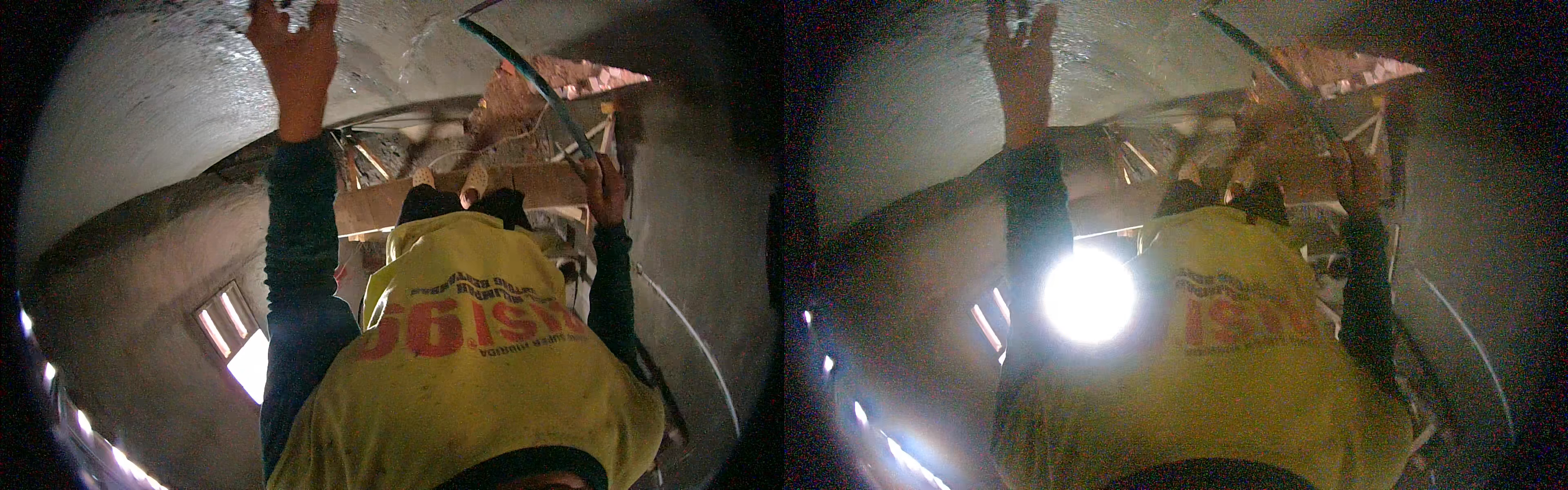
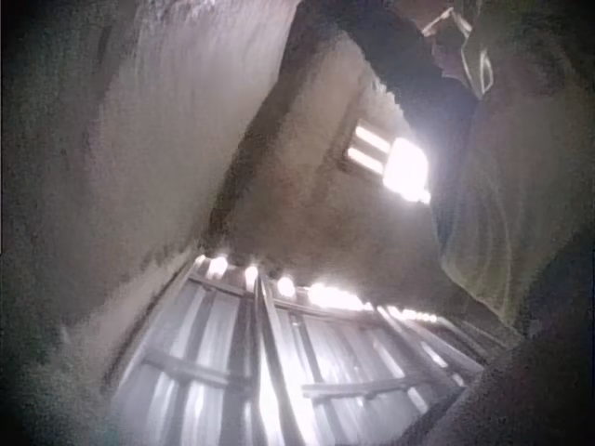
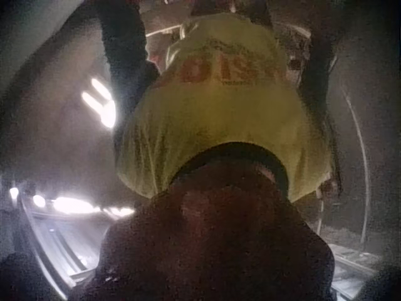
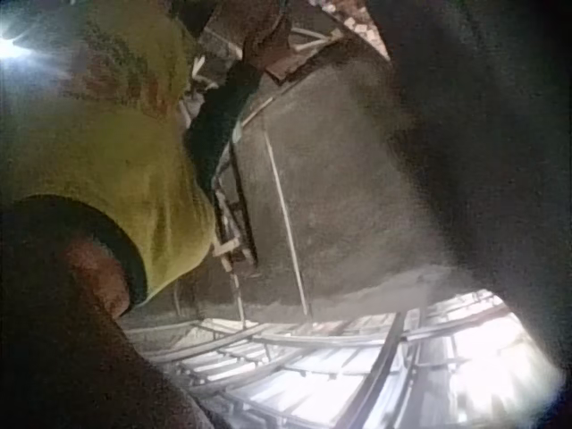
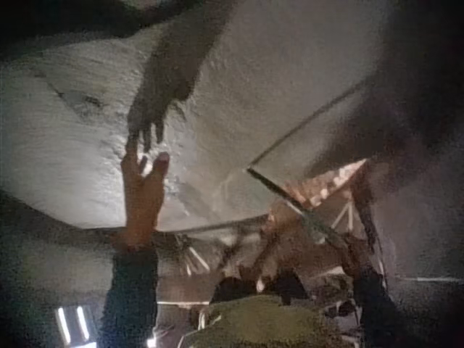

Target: The person sprays a wet concrete mixture onto a curved ceiling surface using a hose, then smooths the applied material with their left hand. The person repeatedly moves the hose and hand across different sections of the ceiling to spread and level the material.

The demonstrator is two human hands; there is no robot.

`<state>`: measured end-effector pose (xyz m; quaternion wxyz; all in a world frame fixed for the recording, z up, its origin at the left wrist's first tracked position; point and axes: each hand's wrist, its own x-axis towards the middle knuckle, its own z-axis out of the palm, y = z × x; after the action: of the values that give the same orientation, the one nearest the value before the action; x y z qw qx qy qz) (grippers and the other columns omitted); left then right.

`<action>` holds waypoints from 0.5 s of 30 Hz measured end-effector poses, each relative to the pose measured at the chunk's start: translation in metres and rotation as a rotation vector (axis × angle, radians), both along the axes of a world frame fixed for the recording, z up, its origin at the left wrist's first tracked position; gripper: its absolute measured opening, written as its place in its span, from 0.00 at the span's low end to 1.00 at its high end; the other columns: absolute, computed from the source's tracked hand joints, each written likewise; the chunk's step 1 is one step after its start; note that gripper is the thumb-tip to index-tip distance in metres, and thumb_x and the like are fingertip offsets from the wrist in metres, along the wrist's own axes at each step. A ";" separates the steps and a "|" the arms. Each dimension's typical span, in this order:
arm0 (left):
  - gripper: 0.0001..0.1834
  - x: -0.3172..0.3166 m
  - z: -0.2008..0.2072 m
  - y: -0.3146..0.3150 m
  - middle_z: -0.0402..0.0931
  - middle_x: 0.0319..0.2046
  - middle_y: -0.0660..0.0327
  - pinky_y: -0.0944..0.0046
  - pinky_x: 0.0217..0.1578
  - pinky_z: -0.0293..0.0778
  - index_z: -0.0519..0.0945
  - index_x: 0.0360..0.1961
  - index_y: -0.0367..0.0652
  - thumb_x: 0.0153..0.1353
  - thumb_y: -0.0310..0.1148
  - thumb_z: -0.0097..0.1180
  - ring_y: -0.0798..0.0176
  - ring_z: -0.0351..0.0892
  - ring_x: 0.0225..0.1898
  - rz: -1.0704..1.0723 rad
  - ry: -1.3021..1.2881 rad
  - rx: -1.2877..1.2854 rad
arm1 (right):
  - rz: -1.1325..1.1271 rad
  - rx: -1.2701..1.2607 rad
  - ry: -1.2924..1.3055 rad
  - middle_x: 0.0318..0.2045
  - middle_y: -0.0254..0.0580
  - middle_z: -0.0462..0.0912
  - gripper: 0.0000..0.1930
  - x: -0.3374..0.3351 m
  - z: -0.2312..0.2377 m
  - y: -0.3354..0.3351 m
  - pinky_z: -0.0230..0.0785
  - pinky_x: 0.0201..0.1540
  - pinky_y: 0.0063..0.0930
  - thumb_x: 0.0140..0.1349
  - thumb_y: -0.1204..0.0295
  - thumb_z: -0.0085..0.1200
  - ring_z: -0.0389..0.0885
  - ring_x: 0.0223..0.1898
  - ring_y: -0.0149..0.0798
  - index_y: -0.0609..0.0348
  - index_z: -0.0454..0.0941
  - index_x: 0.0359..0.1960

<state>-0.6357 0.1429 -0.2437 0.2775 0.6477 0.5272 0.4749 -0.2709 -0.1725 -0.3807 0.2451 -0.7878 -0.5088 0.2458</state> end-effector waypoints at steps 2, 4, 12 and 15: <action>0.39 0.001 -0.004 -0.004 0.55 0.73 0.45 0.46 0.62 0.72 0.58 0.77 0.42 0.70 0.37 0.62 0.41 0.65 0.69 0.027 0.003 0.044 | 0.066 0.039 -0.082 0.51 0.57 0.84 0.17 0.016 0.006 -0.004 0.71 0.57 0.50 0.76 0.59 0.48 0.81 0.51 0.59 0.52 0.82 0.57; 0.40 -0.014 -0.021 0.015 0.63 0.66 0.44 0.44 0.63 0.67 0.62 0.72 0.38 0.63 0.35 0.66 0.42 0.64 0.68 0.040 0.077 0.134 | 0.067 0.164 -0.081 0.58 0.58 0.81 0.20 0.016 0.029 -0.001 0.67 0.65 0.47 0.75 0.57 0.48 0.78 0.60 0.58 0.53 0.81 0.59; 0.57 0.002 -0.029 0.033 0.39 0.76 0.28 0.46 0.77 0.41 0.39 0.78 0.28 0.59 0.34 0.67 0.32 0.33 0.80 0.297 0.083 0.352 | -0.035 0.663 0.139 0.24 0.31 0.72 0.28 -0.044 0.145 0.085 0.59 0.25 0.24 0.76 0.49 0.45 0.68 0.25 0.25 0.68 0.79 0.50; 0.60 0.001 -0.023 0.037 0.29 0.77 0.28 0.43 0.76 0.44 0.36 0.79 0.34 0.60 0.36 0.67 0.28 0.31 0.79 0.333 0.058 0.262 | 0.156 0.612 0.133 0.23 0.27 0.69 0.22 -0.024 0.155 0.110 0.52 0.25 0.22 0.77 0.54 0.43 0.63 0.23 0.22 0.62 0.80 0.43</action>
<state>-0.6351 0.1794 -0.2669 0.0933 0.5955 0.5683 0.5601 -0.2953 -0.0627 -0.2257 0.4838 -0.6184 -0.6008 0.1501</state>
